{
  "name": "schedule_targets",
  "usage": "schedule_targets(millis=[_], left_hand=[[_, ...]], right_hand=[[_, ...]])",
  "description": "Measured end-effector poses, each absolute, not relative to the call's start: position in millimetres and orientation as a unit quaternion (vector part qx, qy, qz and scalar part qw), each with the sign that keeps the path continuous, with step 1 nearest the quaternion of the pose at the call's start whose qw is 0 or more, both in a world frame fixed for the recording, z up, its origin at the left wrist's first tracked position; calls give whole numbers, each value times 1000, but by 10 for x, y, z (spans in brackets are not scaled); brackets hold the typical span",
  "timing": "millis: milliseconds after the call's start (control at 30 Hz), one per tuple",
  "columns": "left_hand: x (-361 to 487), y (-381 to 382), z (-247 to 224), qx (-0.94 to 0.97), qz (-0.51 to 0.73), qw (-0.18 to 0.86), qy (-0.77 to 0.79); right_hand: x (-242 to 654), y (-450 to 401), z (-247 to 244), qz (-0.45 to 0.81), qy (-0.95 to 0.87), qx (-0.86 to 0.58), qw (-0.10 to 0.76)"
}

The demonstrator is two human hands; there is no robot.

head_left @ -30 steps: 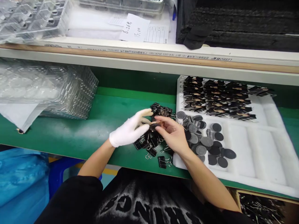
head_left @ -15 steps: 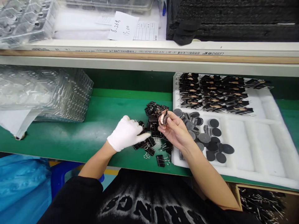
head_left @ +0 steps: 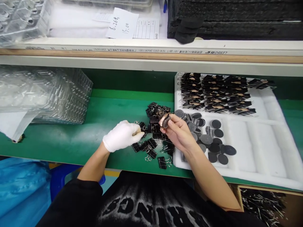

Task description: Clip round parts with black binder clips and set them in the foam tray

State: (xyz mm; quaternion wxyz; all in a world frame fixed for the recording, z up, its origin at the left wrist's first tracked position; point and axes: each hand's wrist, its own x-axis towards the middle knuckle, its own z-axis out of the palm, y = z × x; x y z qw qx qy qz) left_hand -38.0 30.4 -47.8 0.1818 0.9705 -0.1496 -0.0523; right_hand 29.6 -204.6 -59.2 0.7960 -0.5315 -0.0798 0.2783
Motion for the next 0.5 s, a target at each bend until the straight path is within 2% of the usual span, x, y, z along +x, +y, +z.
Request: schedule_targets(millis=[167,333,500], left_hand=[[-312,387,-522,975,-28,190,-108],[-300,408,-498,972,-9,174,-158],[-355,178,-545,964,28,67,-255]], right_hand=[[277,-2056,-615,289,-104,-526,793],[270,-2068,-638,284,-113,-525,794],[283,-2066,-670,285,-112,-494,813]])
